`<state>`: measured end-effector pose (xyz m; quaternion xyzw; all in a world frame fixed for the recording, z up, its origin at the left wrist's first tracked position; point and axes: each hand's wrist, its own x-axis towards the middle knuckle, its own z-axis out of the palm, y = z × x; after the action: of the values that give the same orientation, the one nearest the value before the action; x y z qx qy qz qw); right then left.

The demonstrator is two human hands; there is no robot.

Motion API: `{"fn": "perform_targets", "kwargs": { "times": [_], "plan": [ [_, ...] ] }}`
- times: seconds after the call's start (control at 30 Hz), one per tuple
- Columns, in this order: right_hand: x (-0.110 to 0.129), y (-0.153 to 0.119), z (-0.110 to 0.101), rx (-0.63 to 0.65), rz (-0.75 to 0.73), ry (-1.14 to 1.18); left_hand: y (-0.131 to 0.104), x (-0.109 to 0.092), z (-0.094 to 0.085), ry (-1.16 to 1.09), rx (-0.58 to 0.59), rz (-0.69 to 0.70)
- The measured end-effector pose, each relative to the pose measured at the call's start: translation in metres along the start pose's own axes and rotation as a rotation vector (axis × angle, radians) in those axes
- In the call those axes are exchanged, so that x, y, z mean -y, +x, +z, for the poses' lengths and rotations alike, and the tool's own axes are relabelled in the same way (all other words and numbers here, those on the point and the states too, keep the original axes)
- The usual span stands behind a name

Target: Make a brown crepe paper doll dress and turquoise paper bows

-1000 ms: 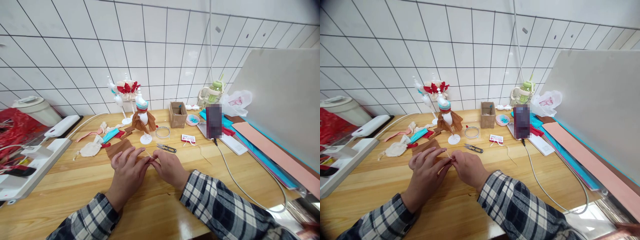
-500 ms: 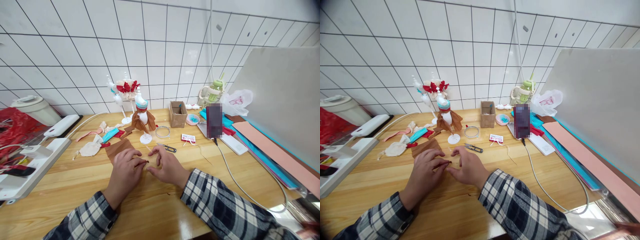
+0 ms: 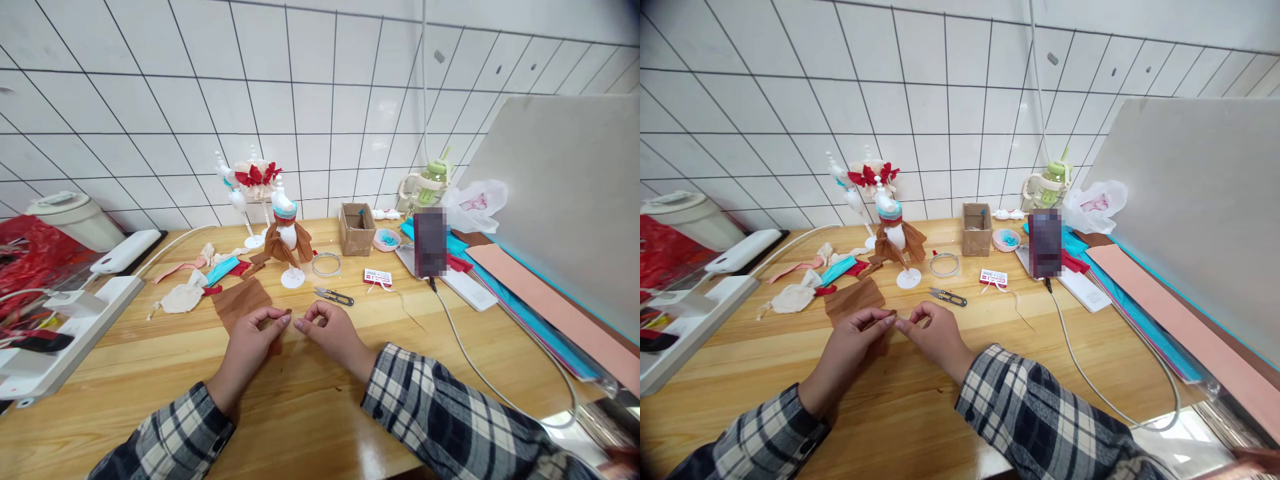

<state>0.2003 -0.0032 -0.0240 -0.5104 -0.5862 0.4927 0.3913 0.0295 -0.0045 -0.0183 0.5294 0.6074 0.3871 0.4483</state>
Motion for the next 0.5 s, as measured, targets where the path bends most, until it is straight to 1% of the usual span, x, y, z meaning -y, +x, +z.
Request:
{"fn": "perform_targets", "kwargs": {
  "times": [0.07,0.2,0.37,0.5],
  "plan": [
    [-0.0026,0.0016,0.0004,0.024,-0.001,-0.004,-0.0009,-0.0014,0.0012,0.027,-0.001,-0.008],
    [-0.0053,0.0045,-0.0014,0.081,0.019,-0.028,-0.0023,-0.0048,0.0026,0.176,-0.021,0.103],
    [-0.0041,0.0069,-0.0069,0.136,0.033,-0.033,-0.0025,-0.0049,0.0024,0.275,0.062,0.214],
    [-0.0035,0.0071,-0.0090,0.160,0.044,-0.057,-0.0004,-0.0028,-0.0014,0.330,0.127,0.317]
  ]
}}
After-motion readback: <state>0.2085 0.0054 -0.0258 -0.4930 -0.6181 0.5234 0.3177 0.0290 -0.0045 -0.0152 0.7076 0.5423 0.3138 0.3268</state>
